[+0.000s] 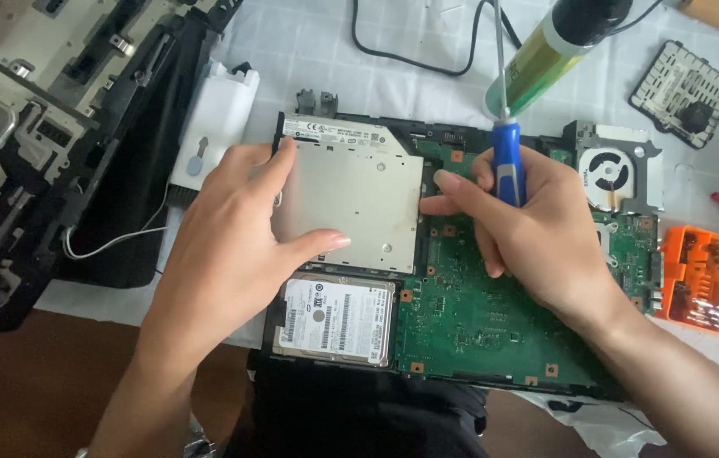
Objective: Disassembling and inspecting internal components of a laptop, including the motherboard, hard drive, and optical drive using a screwdriver.
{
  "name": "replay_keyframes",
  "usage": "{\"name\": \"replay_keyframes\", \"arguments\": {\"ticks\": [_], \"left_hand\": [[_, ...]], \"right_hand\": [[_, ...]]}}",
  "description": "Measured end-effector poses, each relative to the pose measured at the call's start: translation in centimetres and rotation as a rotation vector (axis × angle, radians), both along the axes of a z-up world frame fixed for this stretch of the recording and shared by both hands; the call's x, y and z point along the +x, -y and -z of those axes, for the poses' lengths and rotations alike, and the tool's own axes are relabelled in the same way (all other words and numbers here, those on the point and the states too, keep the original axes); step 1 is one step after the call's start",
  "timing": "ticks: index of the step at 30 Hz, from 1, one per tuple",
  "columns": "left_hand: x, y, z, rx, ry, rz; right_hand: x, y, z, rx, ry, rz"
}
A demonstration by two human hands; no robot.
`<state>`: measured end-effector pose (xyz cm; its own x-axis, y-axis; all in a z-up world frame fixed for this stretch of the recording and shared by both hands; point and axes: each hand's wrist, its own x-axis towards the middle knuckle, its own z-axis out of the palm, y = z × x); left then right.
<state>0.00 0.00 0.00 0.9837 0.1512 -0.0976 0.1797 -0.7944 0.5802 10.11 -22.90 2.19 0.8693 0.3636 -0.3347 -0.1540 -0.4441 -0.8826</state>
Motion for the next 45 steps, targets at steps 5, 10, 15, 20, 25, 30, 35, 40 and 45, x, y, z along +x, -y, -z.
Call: {"name": "replay_keyframes", "arguments": {"ticks": [5, 10, 15, 20, 25, 30, 35, 40, 45], "left_hand": [[0.1, -0.2, 0.5, 0.042, 0.03, 0.027], [0.0, -0.6, 0.6, -0.045, -0.014, 0.015], [0.2, -0.5, 0.5, -0.022, -0.014, 0.037], [0.2, -1.5, -0.6, -0.197, -0.021, 0.074], [0.1, -1.4, -0.8, -0.225, -0.047, 0.088], [0.2, -1.1, -0.7, -0.208, -0.053, 0.053], [-0.3, 0.3, 0.0, -0.092, 0.065, 0.022], [-0.5, 1.2, 1.2, 0.158, 0.127, -0.05], [-0.1, 1.1, 1.0, 0.25, 0.066, -0.024]], "right_hand": [[0.3, -0.1, 0.5, 0.033, -0.045, 0.059], [0.7, -0.3, 0.2, 0.149, -0.123, 0.124], [0.8, -0.4, 0.1, 0.183, -0.145, 0.132], [0.1, 0.4, 0.1, 0.409, -0.156, 0.044], [-0.4, 0.6, -0.1, 0.472, -0.099, -0.055], [-0.2, 0.5, -0.7, 0.399, -0.087, -0.06], [0.2, 0.7, -0.3, 0.34, -0.162, -0.034], [0.6, 0.6, 0.0, 0.172, -0.262, -0.03], [0.5, 0.6, -0.1, 0.161, -0.291, -0.001]]}}
